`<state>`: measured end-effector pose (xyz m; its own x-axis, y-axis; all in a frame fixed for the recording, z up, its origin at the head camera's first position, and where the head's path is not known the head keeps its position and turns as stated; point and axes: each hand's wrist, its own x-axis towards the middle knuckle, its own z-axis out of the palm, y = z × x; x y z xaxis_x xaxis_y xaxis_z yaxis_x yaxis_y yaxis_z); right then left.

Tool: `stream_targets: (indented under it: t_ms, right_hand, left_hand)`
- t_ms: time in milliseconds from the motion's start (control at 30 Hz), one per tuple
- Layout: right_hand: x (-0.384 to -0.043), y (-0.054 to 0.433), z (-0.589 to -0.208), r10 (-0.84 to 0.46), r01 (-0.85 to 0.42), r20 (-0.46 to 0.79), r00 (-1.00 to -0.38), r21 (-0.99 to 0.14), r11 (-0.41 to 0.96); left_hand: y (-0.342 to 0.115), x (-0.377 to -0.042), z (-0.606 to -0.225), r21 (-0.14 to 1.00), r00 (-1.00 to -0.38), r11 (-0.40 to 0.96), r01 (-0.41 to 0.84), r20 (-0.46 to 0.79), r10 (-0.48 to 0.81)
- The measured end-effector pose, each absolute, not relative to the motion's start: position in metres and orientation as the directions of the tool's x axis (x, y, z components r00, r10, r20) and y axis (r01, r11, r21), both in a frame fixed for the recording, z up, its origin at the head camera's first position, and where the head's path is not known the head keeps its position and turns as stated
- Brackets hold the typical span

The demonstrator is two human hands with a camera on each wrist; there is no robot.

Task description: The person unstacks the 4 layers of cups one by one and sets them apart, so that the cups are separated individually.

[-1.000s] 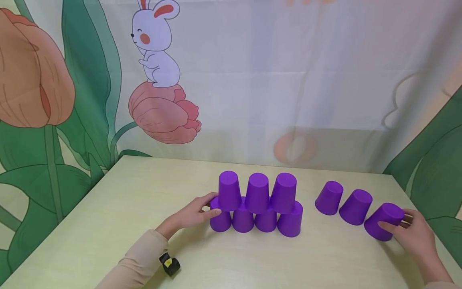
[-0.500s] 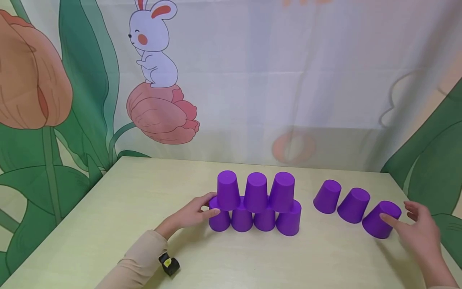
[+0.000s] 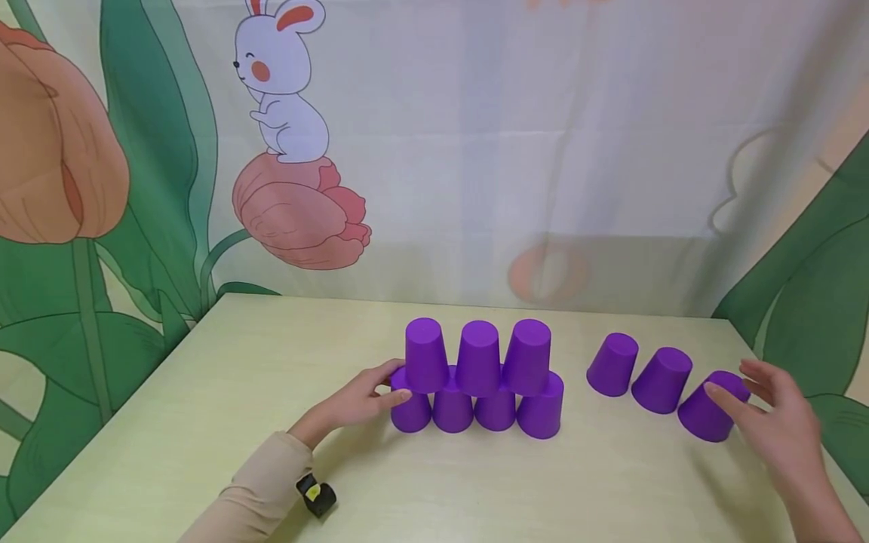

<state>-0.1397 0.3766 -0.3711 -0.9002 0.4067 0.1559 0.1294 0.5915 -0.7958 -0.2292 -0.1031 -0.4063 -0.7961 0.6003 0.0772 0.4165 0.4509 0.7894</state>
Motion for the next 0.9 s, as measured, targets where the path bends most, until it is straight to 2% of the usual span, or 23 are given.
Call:
stream_targets:
  t_ms: [200,567,900]
  right_hand:
    - [-0.139,0.366,-0.366,0.356,0.092,0.164,-0.92,-0.793,0.602]
    - [-0.135,0.351,-0.359,0.26,-0.041,0.25,-0.933,-0.789,0.613]
    - [-0.134,0.336,-0.36,0.228,-0.023,0.208,-0.951,-0.786,0.618]
  left_hand:
    - [-0.103,-0.229,-0.405,0.791,-0.797,0.448,0.416,0.081,0.598]
    - [-0.103,-0.228,-0.405,0.79,-0.801,0.45,0.416,0.084,0.593]
    - [-0.104,-0.229,-0.406,0.79,-0.799,0.449,0.417,0.083,0.596]
